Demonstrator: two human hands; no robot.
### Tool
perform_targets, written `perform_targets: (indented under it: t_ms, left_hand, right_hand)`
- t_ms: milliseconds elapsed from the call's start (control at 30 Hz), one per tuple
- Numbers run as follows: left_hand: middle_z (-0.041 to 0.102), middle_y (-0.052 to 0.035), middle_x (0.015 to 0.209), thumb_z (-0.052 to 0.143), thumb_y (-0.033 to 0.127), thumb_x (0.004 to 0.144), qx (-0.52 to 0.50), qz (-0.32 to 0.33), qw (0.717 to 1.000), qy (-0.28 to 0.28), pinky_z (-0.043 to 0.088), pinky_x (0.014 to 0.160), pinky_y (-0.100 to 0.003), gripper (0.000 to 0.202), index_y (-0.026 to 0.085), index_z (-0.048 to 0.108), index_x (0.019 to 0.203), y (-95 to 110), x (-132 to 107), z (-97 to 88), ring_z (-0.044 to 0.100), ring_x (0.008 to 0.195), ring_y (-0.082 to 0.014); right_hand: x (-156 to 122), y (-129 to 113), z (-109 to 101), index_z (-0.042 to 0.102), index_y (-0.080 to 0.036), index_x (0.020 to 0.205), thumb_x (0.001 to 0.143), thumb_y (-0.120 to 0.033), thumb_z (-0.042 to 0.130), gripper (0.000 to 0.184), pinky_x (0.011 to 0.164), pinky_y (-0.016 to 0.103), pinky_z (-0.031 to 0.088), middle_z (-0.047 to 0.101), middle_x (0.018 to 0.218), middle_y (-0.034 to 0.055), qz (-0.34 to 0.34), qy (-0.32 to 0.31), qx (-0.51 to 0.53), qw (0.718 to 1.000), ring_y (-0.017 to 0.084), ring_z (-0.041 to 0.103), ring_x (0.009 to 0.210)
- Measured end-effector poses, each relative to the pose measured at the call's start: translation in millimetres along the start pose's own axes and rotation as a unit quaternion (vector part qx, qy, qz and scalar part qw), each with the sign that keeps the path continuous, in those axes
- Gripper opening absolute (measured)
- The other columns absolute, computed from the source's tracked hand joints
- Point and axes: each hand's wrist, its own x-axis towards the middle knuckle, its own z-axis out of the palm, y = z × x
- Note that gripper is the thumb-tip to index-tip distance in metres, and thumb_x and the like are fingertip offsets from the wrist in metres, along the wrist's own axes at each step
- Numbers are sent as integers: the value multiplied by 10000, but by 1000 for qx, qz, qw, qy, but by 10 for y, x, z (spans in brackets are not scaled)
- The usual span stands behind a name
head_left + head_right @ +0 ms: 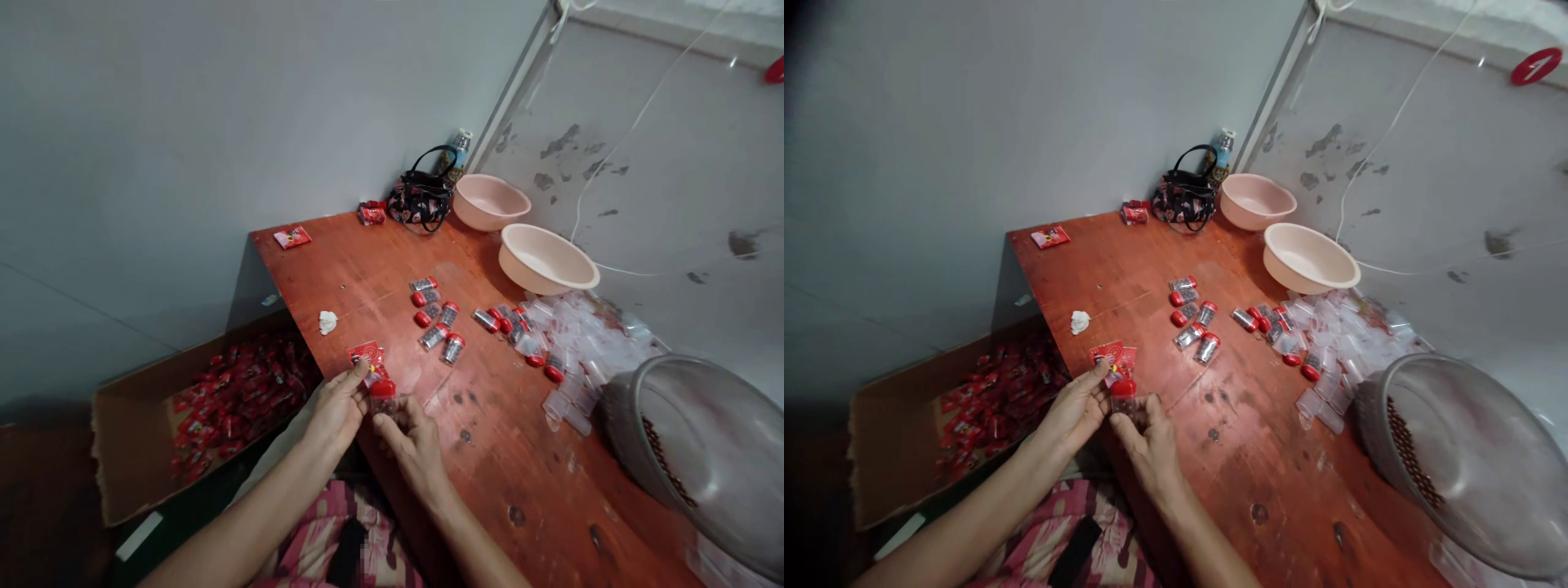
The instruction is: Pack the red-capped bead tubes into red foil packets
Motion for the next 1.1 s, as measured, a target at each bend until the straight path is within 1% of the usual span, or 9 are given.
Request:
perform_targets:
  t_ms: [267,400,500,633,767,833,933,1000,1100]
  left_hand:
    - [627,-16,605,676,240,658,50,25,998,-40,484,534,-237,118,137,629,692,-20,-28,-17,589,551,-137]
    - [623,-19,586,674,262,659,90,39,993,-71,470,534,-234,159,114,620,680,-19,-46,-14,573,524,-122]
    - [615,-5,576,668,270,664,94,44,991,-84,468,550,-241,166,115,616,693,-25,-48,-10,569,520,-116]
    - [647,-12,646,679,239,651,81,63,990,-94,468,599,-238,156,129,624,747,-46,-31,-17,593,588,-120]
    - [652,-10,658,678,206,653,87,88,987,-107,461,612,-235,138,132,617,753,-57,-6,-47,594,599,-119]
    - [655,-15,685,668,210,667,86,80,986,-121,457,603,-234,155,135,613,792,-54,8,-62,593,605,-120]
    - [656,-20,707,659,247,678,81,55,985,-139,448,560,-231,181,141,606,814,-56,29,-76,583,570,-117]
    - [654,-25,690,662,263,673,89,39,986,-135,435,524,-229,189,133,607,799,-69,43,-82,575,540,-118]
    - [654,-37,656,676,250,656,109,27,986,-120,435,532,-236,175,112,625,750,-86,52,-89,579,549,-131]
  right_hand:
    - [4,26,21,499,-171,817,782,-322,543,161,470,201,370,517,571,-42,1,8,21,1000,99,465,501]
    - [26,28,9,500,-178,834,779,-333,546,170,444,192,375,519,570,-45,8,-19,55,998,92,462,475]
    - [49,37,7,495,-182,815,765,-335,571,178,426,188,370,519,576,-46,12,-41,81,996,85,451,452]
    - [62,25,26,500,-181,841,788,-336,543,169,456,200,387,536,625,-32,7,-1,99,995,92,471,482]
    - [65,-6,24,520,-185,840,777,-325,561,159,546,213,412,575,706,-16,-28,22,53,998,109,508,584]
    - [78,-7,10,522,-185,827,765,-334,575,171,517,205,403,563,659,-28,-29,7,54,998,105,499,552]
    - [105,15,-2,509,-181,828,773,-362,559,195,436,192,376,547,607,-37,-2,-18,100,995,89,470,464]
    - [116,32,-1,507,-179,822,776,-364,554,196,435,192,378,549,610,-35,2,-6,106,994,87,472,462]
    - [121,43,-1,523,-180,808,760,-343,579,179,491,200,398,560,636,-31,-17,29,66,997,96,492,524]
